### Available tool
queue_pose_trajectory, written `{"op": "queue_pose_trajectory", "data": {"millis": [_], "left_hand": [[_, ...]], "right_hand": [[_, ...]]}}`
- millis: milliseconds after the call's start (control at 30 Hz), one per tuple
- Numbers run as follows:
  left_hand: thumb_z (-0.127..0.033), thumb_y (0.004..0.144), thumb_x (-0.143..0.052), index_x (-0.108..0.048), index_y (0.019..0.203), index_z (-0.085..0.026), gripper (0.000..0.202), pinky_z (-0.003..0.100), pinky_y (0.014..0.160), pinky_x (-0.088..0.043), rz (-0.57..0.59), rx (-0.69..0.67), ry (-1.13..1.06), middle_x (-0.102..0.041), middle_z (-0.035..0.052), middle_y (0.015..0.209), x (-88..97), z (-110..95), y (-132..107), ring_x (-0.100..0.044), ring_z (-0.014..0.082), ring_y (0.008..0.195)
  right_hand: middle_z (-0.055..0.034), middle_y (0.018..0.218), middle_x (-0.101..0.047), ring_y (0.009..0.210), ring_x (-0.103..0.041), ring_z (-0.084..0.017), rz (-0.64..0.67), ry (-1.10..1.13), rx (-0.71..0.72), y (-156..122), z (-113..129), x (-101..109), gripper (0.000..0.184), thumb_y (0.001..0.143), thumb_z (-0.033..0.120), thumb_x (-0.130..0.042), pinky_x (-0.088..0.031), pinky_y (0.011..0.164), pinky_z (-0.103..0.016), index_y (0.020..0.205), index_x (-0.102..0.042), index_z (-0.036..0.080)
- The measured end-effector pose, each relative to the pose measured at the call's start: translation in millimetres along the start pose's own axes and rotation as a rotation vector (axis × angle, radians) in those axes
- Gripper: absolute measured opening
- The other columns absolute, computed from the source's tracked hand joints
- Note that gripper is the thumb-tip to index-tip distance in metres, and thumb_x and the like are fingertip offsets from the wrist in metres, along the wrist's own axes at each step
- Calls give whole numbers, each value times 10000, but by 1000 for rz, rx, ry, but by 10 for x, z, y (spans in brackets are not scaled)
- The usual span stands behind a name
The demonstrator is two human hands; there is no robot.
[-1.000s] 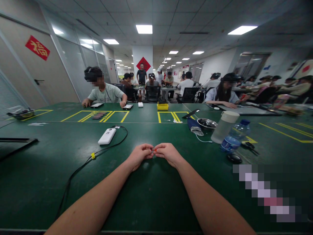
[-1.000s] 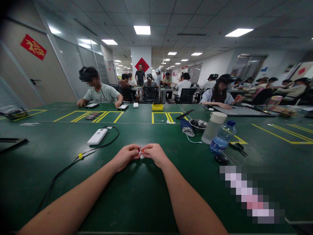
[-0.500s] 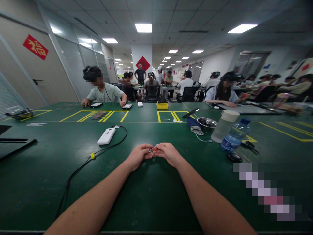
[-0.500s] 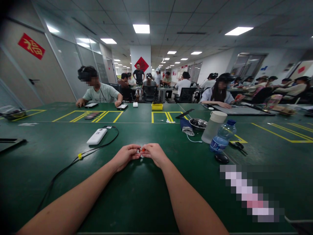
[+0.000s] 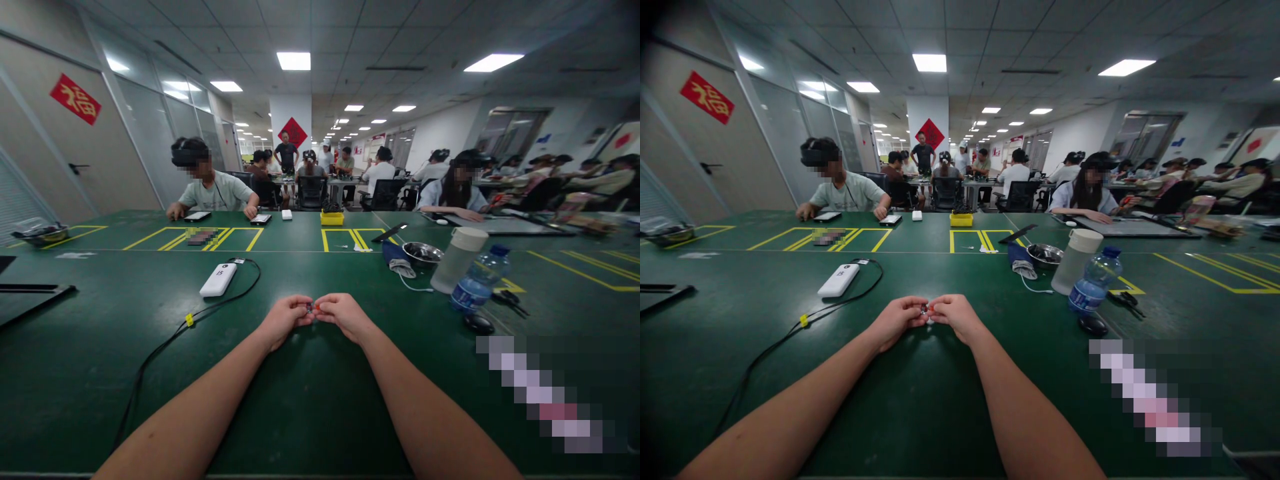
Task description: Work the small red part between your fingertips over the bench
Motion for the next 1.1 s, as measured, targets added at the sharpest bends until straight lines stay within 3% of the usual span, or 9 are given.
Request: {"op": "queue_pose_trajectory", "data": {"millis": [400, 567, 800, 1100], "left_hand": [[-93, 774, -602, -595, 1013, -103, 240, 210, 596, -531, -21, 22, 32, -663, 92, 780, -8, -9, 0, -638, 113, 622], [-109, 772, -612, -593, 1009, -105, 237, 223, 617, -538, -24, 23, -18, -663, 94, 788, 7, -11, -2, -636, 111, 625], [-89, 766, -563, -615, 985, -103, 225, 245, 631, -544, -38, 11, -42, -669, 112, 812, 15, -9, 14, -646, 131, 651], [-66, 737, -575, -621, 971, -103, 241, 237, 617, -538, -35, 30, -30, -667, 105, 806, 7, 9, 24, -645, 129, 636]], "right_hand": [[-65, 722, -681, 641, -675, -147, 9, -62, 26, -24, 22, -20, 130, 643, 94, -709, -564, 628, -240, 748, -635, 111], [-84, 725, -680, 663, -671, -142, 16, -13, 12, -47, 64, -48, 104, 742, 202, -666, -557, 656, -245, 763, -638, 105], [-93, 749, -665, 679, -667, -152, 36, 73, -1, -30, 66, -37, 226, 833, 311, -572, -553, 673, -277, 776, -634, 101], [-96, 765, -674, 699, -671, -155, 43, 81, -15, -10, 19, -26, 166, 810, 255, -585, -555, 701, -284, 772, -642, 104]]}}
Point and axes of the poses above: each hand's wrist, its own y-axis towards the middle knuckle, its own x-axis out of the back of the hand, z = x × y, the point moved 3 cm from there along y, towards the middle knuckle
